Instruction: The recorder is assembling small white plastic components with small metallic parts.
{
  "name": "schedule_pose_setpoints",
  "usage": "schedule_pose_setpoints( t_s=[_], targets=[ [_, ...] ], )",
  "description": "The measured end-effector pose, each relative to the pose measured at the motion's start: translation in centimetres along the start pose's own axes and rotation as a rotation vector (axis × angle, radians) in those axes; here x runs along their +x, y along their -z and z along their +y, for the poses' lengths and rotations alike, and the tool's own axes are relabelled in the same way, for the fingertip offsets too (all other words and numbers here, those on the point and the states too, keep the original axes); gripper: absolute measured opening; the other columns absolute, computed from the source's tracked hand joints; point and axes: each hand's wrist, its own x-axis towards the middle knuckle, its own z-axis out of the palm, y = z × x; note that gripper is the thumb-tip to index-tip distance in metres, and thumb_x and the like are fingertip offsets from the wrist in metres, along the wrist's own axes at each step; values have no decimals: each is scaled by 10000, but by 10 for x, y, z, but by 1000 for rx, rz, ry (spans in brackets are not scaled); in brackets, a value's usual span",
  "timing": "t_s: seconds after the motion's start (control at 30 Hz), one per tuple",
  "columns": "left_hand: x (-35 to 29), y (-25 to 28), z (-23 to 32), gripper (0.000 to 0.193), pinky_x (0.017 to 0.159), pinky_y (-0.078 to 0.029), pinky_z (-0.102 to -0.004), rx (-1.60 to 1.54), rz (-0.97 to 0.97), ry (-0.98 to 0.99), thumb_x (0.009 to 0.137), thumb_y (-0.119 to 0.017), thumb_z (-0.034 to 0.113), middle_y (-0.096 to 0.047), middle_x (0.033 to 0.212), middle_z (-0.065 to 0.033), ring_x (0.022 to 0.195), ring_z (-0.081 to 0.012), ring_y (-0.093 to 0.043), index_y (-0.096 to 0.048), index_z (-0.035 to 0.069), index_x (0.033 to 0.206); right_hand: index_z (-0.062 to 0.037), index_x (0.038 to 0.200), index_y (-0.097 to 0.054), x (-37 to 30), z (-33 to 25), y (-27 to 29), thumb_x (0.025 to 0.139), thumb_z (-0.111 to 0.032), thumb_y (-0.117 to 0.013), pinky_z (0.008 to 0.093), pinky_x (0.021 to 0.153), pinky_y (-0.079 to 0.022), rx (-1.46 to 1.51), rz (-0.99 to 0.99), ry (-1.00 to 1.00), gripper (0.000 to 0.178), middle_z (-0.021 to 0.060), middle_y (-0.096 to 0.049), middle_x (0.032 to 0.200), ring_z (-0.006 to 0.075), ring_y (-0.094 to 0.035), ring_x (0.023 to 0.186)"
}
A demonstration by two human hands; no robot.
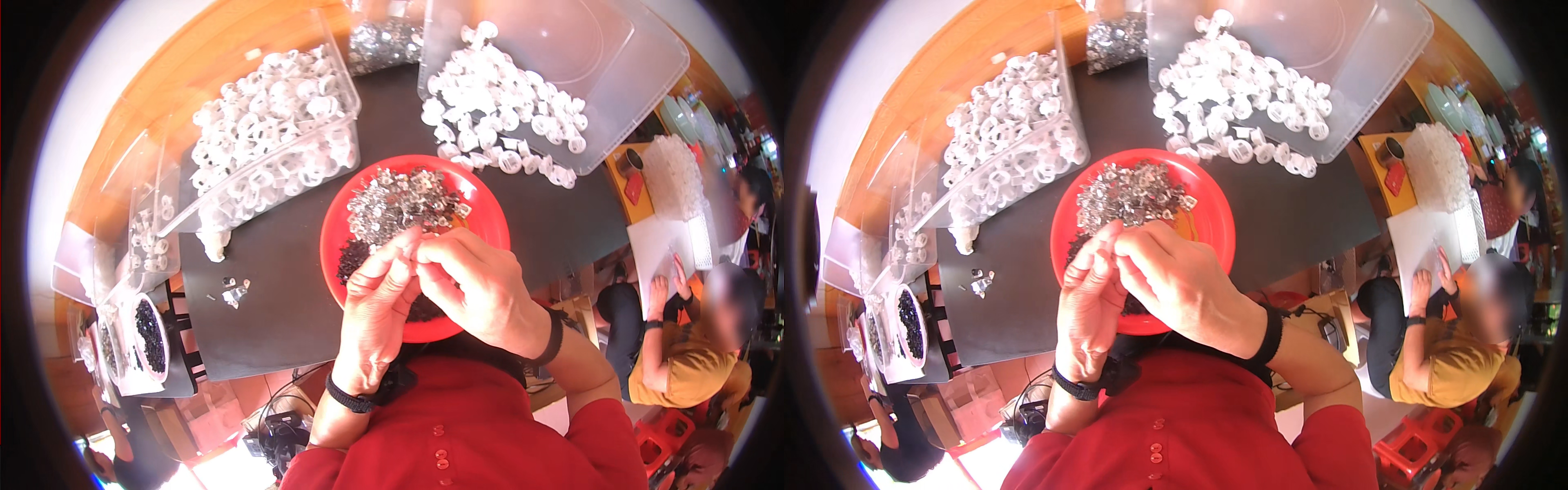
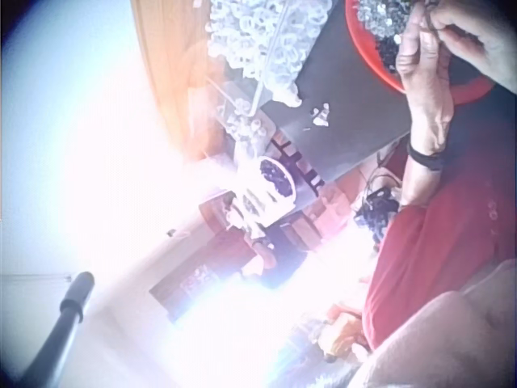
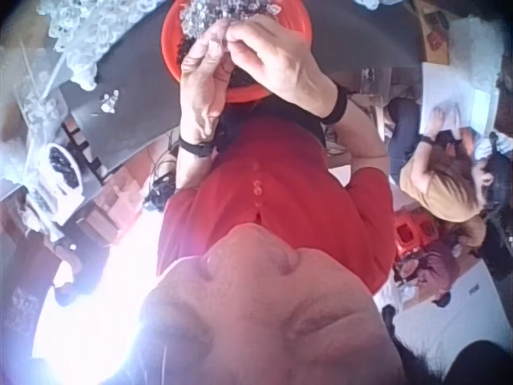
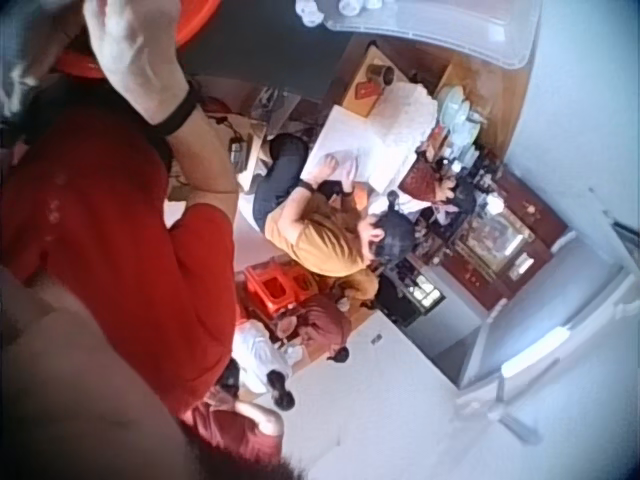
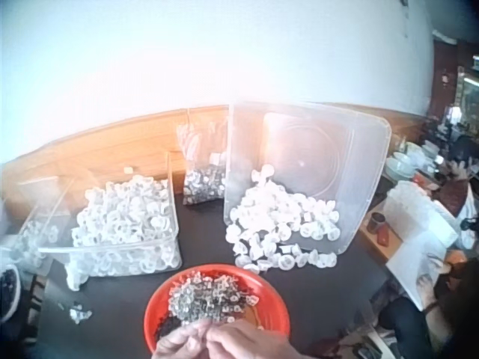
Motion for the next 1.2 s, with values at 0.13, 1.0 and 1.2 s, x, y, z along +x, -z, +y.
schedule_pose_setpoints(
  t_s=[0.13,1.0,1.2],
  targets=[
    [-1,-3,0,310,937,-490,-306,8,18,-8,929,-580,107,-615,1200,-72,1079,-152,-588,-583,33,1231,-58,939,-552,3,-1,2,826,-28,-637,359,536,-484,-30,-28,-18,145,87,-563,812,264,-604,655],
    [-16,5,-5,308,837,-489,-270,176,-28,-8,1004,-444,265,-613,1173,-106,972,-168,-619,-539,41,1194,3,1117,-583,150,-20,-10,841,-116,-683,282,548,-477,164,63,194,317,119,-668,762,158,-623,599],
    [-10,11,-9,269,784,-485,-253,139,-40,-9,1002,-454,226,-632,1099,-119,886,-151,-620,-571,26,1138,-3,919,-677,98,14,26,854,-79,-670,231,545,-457,34,22,-85,100,64,-682,736,72,-588,601]
  ],
)
